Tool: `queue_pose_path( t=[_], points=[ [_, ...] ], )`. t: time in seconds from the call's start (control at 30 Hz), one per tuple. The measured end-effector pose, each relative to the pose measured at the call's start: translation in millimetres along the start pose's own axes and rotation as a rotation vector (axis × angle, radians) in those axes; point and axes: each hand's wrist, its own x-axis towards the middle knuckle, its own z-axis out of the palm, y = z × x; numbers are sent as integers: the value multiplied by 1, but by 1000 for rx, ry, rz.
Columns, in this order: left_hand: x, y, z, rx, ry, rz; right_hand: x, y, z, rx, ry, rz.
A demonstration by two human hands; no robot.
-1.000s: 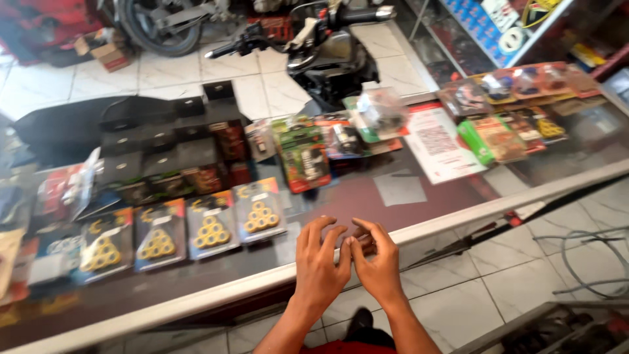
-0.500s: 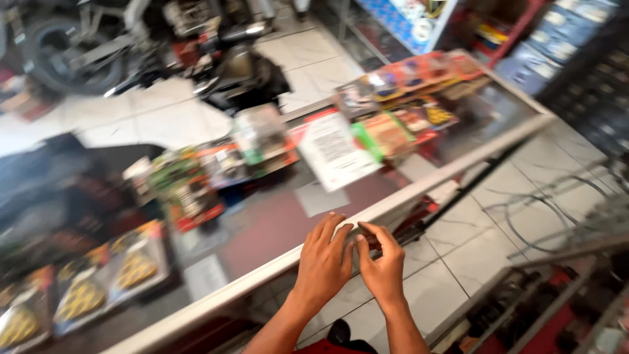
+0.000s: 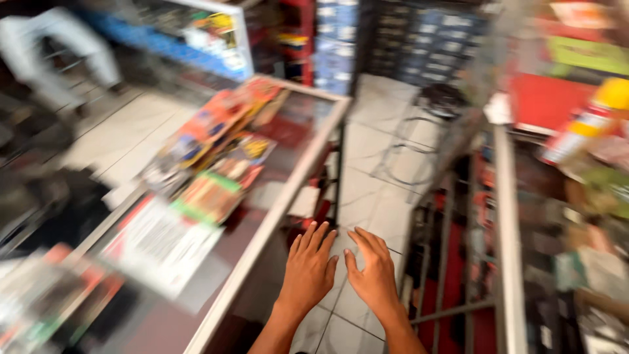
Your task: The person takes several packaged motorcycle parts from a pegboard wall, carries them to a glass display counter, and arranges them on the surface.
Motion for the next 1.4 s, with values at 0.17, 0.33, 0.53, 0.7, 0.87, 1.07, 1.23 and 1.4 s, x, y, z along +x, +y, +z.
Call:
queue_pose_path(
  t=[0.17, 0.33, 0.53, 0.7, 0.87, 1.07, 1.23, 1.4],
  points=[
    [54, 19, 50, -64, -100, 181, 2, 38, -35, -80, 111, 121],
    [107, 42, 97, -160, -223, 264, 17, 79, -63, -140, 133, 351],
    [185, 40, 141, -258, -315, 296, 66, 128, -69, -219, 122, 547],
    [260, 15, 170, -357, -191, 318, 139, 162, -61, -329, 236, 426],
    [332, 1, 191, -376, -180, 342, 212, 190, -60, -389, 314, 333],
    [392, 1, 215, -389, -209, 365, 255, 216, -64, -381, 351, 395],
    [433, 3, 249, -419, -208, 430, 292, 247, -73, -377, 380, 415],
    [489, 4, 273, -401, -175, 497, 350, 283, -85, -366, 402, 396]
  ],
)
